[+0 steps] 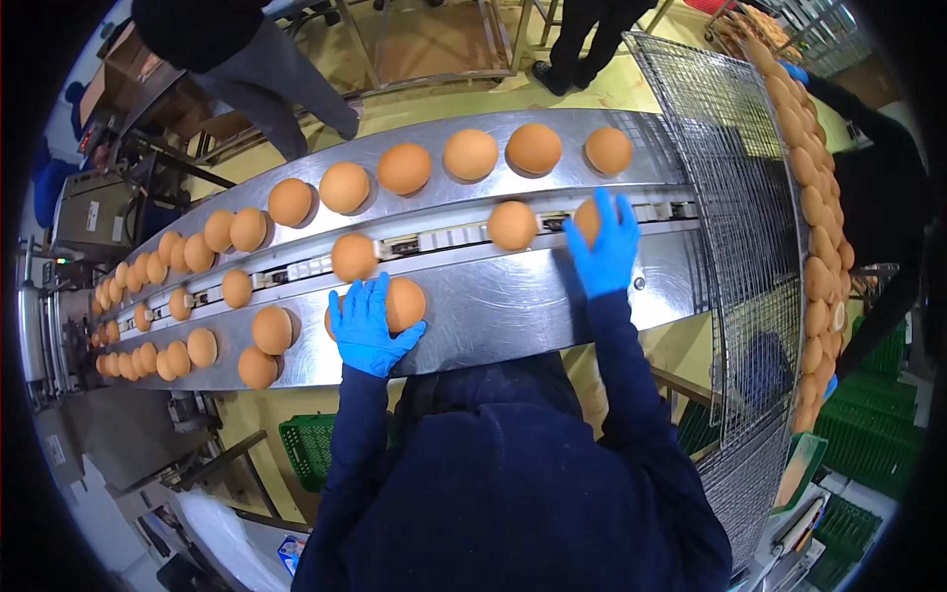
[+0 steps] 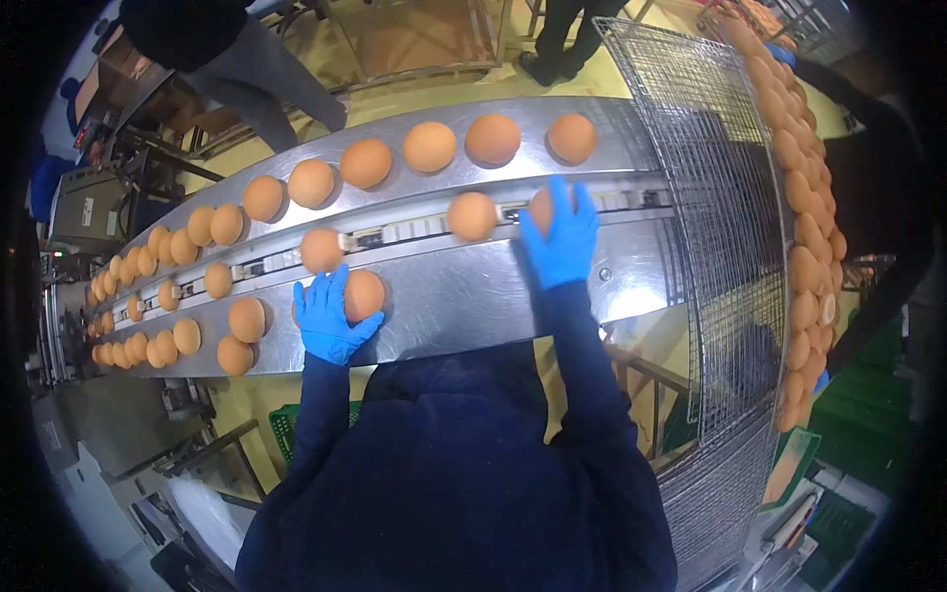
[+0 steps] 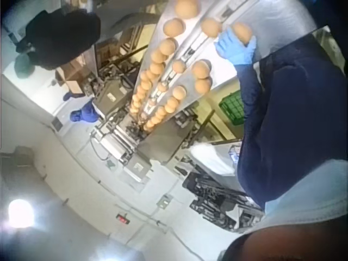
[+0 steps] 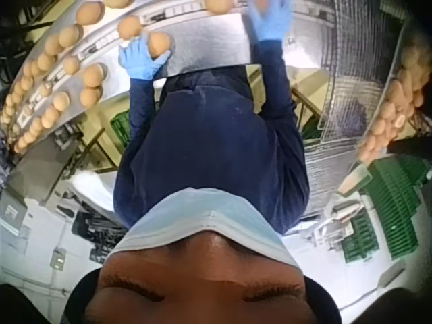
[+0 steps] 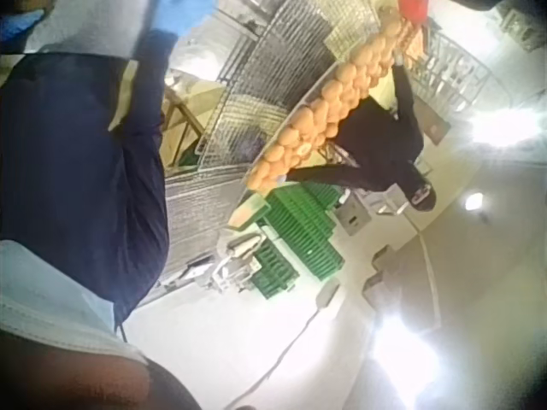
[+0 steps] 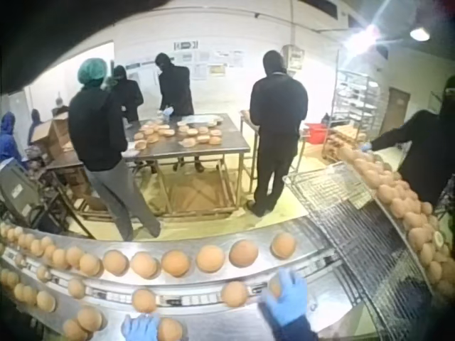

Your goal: The person sorts bread rolls by moving them from a conveyor belt onto a metal wire rack.

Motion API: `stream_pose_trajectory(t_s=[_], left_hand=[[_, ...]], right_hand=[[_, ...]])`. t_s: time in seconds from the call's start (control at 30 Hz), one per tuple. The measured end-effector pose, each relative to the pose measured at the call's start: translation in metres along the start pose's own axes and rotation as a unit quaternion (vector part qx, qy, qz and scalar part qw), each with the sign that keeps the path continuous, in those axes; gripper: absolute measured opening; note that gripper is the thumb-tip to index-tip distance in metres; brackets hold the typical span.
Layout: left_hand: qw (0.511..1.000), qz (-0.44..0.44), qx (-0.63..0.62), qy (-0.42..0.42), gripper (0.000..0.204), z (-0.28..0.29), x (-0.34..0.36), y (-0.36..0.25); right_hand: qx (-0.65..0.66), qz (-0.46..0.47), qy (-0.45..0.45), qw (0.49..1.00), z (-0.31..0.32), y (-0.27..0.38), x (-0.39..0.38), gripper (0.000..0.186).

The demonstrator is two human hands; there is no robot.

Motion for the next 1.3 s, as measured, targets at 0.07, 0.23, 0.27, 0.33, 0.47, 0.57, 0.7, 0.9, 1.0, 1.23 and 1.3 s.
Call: stream_pose_trajectory(t_s=[0.07,0.23,0.27,0.33,0.47,0.57,0.7,0.9,1.0,1.23,1.3], left_hand=[[0.999,-0.029,-0.012,0.011,0.087,0.000,0.006,-0.015],[0.988,-0.122,-0.086,-0.049,0.087,0.001,-0.002,-0.041],[0.977,-0.157,-0.128,-0.064,0.087,0.002,0.000,-0.049],[0.966,-0.177,-0.172,-0.080,0.073,0.002,-0.002,-0.047],[0.983,-0.146,-0.091,-0.061,0.057,0.008,-0.008,-0.040],[0.978,-0.133,-0.148,-0.064,0.051,-0.017,-0.006,-0.060],[0.926,-0.306,-0.222,0.016,0.052,-0.031,0.010,-0.174],[0.877,-0.349,-0.329,-0.002,0.054,-0.036,0.061,-0.283],[0.891,-0.300,-0.320,-0.120,0.054,-0.018,0.116,-0.316],[0.928,-0.351,-0.105,-0.066,0.044,-0.101,0.186,-0.401],[0.929,-0.341,-0.144,-0.027,0.046,-0.125,0.193,-0.391]], right_hand=[[-0.040,0.009,-0.006,0.999,-0.010,-0.029,0.017,0.063],[0.056,0.091,0.352,0.930,-0.053,0.098,-0.030,0.062],[0.129,0.165,0.305,0.929,-0.050,0.126,-0.061,0.063],[0.181,0.251,0.236,0.921,-0.047,0.136,-0.103,0.063],[0.116,0.184,0.169,0.961,-0.025,0.088,-0.099,0.061],[0.033,0.086,0.064,0.994,-0.004,0.007,-0.063,0.059],[0.002,-0.040,-0.044,0.998,0.025,-0.085,-0.007,0.045],[0.140,-0.029,0.003,0.990,0.080,-0.076,-0.021,0.026],[0.261,-0.102,-0.003,0.960,0.139,-0.073,-0.050,0.030],[0.117,-0.096,-0.169,0.974,0.256,-0.102,-0.078,0.036],[-0.026,-0.121,-0.238,0.963,0.294,-0.111,-0.090,0.036]])
Point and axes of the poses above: each hand's wrist, its own x-axis towards the middle knuckle, its own z-axis out of the back of the hand, y = z × x, the point moved 8 cm from there along x, towards the middle knuckle, and after that the axes turned 5 degrees about x, right-handed, at the moved point
